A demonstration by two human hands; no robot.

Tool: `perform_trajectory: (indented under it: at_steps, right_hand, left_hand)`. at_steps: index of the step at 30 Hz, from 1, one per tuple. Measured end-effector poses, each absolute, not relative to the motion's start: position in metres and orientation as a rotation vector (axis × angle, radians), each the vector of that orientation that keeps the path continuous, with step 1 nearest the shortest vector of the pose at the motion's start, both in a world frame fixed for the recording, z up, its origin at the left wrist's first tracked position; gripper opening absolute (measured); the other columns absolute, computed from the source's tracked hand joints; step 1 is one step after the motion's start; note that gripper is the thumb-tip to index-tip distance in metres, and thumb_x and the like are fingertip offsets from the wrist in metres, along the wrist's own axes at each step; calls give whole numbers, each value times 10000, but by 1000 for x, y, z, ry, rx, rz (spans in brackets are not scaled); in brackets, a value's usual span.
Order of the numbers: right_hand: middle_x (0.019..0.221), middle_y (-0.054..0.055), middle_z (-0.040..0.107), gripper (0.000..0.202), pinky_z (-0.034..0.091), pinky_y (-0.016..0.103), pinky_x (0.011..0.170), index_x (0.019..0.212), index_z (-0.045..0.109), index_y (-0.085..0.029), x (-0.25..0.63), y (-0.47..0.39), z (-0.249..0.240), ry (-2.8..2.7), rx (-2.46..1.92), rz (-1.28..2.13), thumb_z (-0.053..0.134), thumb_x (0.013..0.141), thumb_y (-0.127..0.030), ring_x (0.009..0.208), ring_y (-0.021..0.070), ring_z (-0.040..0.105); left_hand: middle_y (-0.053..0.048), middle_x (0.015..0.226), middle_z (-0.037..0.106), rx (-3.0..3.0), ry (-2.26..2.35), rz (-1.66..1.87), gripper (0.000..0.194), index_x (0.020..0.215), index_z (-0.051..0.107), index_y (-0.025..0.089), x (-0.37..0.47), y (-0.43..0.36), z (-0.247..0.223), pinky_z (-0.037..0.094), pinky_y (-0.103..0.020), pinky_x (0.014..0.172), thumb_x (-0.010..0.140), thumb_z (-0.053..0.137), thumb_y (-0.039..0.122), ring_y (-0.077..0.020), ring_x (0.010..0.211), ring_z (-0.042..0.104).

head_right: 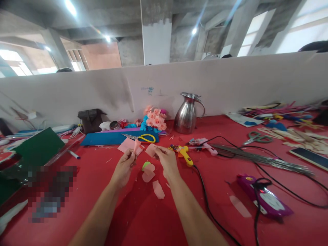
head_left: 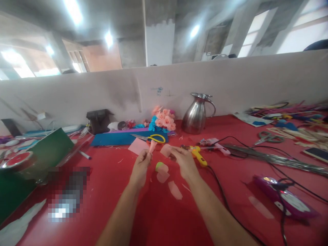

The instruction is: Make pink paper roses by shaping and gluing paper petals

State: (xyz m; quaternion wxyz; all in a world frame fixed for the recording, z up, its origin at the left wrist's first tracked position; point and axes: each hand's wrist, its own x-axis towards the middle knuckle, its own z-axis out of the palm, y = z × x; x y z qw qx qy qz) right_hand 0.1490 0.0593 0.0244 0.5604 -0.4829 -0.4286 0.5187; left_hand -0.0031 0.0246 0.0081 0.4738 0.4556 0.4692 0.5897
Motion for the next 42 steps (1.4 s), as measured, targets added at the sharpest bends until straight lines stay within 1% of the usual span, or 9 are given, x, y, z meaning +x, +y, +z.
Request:
perform_trajectory:
  at_steps: [4,7,11,17,24,29,36,40,42]
  right_hand:
    - [638,16,658,264,464,277,637,764,714,-152,145,55,29,-984,-1060,1284,678,609,-364,584,124,554]
    - [607,14,648,257,453,272,634,736,713,-141,143,53,29,-993,-1038,1284,680,617,-366,573,118,541]
    - [626,18,655,253,449,273,646,729,716,-146,142,52,29,-994,-1037,1292,689,614,-371,597,122,548]
    - [669,32,674,263,461,284,661,747,722,-151,141,50,28,-1029,-1028,1300,674,620,-376,608,131,561]
    - [755,43,694,289,485,298,677,832,718,-162,141,55,18,-1048,-1059,1235,637,662,-381,655,147,596]
    - [701,38,684,260,488,297,657,761,715,-149,141,55,16,-1109,-1073,1173,622,674,-376,650,160,600]
    - [680,40,683,289,491,306,647,716,708,-151,139,50,22,-1157,-1050,1179,613,688,-422,648,173,613]
    - [648,30,670,286,492,298,629,746,710,-162,137,47,25,-1153,-1027,1203,614,691,-426,620,167,607]
    - [626,25,660,269,492,293,633,727,705,-163,136,46,26,-1151,-1016,1219,615,693,-414,606,158,599]
  left_hand:
    - [8,719,534,1074,1095,1483,178,737,556,179,2,24,5,375,-193,649,728,595,353,-95,667,474]
    - [-14,769,609,998,1068,1505,181,739,615,170,4,23,4,390,-222,704,669,657,331,-129,753,538]
    - [-27,773,648,888,1038,1537,192,725,657,161,5,23,3,394,-236,721,607,718,300,-142,765,567]
    - [-14,694,619,757,944,1493,187,699,652,143,10,23,1,395,-201,629,586,743,262,-94,635,544]
    - [-8,661,602,732,942,1461,188,723,646,145,13,23,-5,408,-213,605,595,737,249,-98,620,541]
    - [-12,669,597,768,957,1436,160,718,634,139,15,23,-11,391,-206,585,626,712,243,-92,610,520]
    - [-5,633,579,790,980,1441,173,707,624,129,17,23,-12,360,-199,551,618,711,249,-78,561,479]
    - [-1,636,578,795,967,1459,156,708,622,141,17,24,-15,357,-201,560,622,706,240,-83,575,487]
    - [2,631,573,796,963,1463,144,701,624,145,18,24,-15,356,-202,565,627,701,240,-84,580,486]
